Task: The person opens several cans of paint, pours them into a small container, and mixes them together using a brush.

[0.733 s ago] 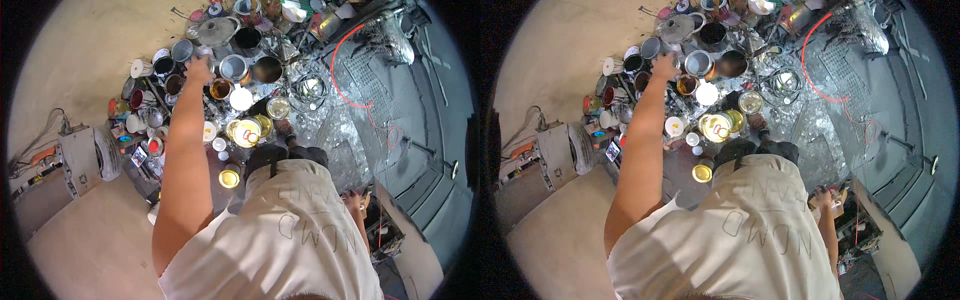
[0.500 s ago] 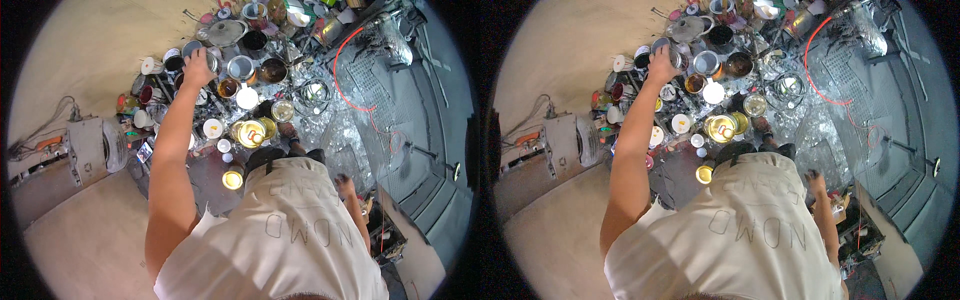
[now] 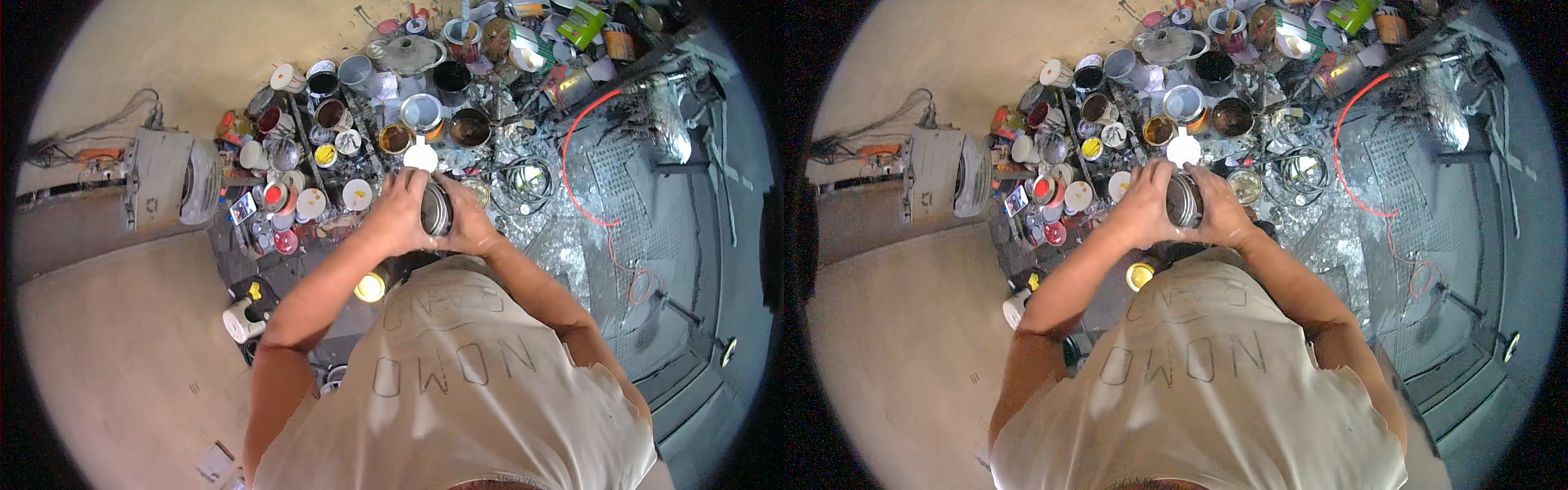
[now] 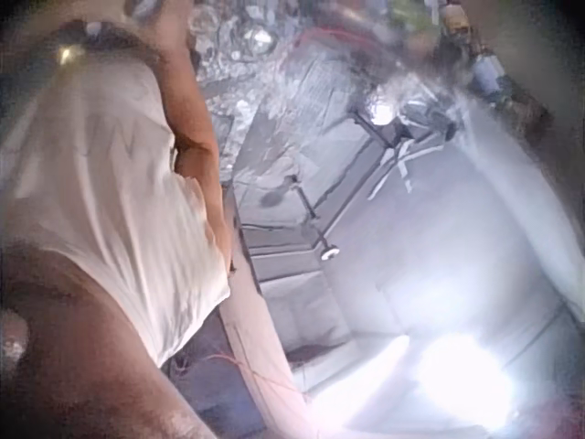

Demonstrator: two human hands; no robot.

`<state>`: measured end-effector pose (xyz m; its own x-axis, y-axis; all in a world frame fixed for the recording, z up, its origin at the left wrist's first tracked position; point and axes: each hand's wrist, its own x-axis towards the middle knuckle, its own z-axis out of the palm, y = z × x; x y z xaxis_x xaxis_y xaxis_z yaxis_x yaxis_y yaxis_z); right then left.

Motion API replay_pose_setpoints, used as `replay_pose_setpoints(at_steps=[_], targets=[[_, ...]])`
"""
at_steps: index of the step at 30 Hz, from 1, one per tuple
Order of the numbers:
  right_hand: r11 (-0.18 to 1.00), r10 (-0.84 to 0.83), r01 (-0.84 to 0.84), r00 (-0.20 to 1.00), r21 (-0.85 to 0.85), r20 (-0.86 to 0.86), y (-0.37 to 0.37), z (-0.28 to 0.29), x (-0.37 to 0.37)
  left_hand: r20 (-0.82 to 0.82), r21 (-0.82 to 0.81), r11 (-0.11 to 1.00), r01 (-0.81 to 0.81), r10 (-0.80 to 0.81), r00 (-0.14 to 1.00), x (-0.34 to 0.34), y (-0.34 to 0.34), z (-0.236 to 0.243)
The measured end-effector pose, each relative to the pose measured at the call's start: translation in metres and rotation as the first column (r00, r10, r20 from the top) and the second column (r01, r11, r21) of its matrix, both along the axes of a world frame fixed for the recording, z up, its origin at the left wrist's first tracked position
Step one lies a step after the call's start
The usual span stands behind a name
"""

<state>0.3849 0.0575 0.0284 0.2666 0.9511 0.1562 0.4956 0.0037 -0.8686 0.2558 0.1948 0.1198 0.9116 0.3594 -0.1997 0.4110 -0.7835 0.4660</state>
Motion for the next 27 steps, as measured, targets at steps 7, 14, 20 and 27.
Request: replay_pose_setpoints(at_steps=[7,14,20,27], targets=[[0.98,0.199,-0.196,0.977,-0.037,0.08,-0.021,-0.032,0.0,-0.062,-0.109,0.982,-0.154,0.148,0.987,-0.02,-0.038,-0.025],[0.984,0.179,-0.179,0.984,0.01,-0.013,-0.028,-0.041,0.013,0.074,-0.247,0.92,-0.304,0.331,0.941,-0.026,-0.047,-0.028],[0.998,0.007,-0.022,0.973,-0.061,-0.232,-0.031,-0.032,0.039,0.302,-0.867,0.486,-0.108,0.686,0.662,-0.019,-0.029,-0.057],[0.993,-0.115,0.114,0.992,-0.01,-0.058,-0.021,-0.012,0.081,0.099,-0.961,-0.007,0.276,0.925,0.367,-0.017,-0.031,-0.09]])
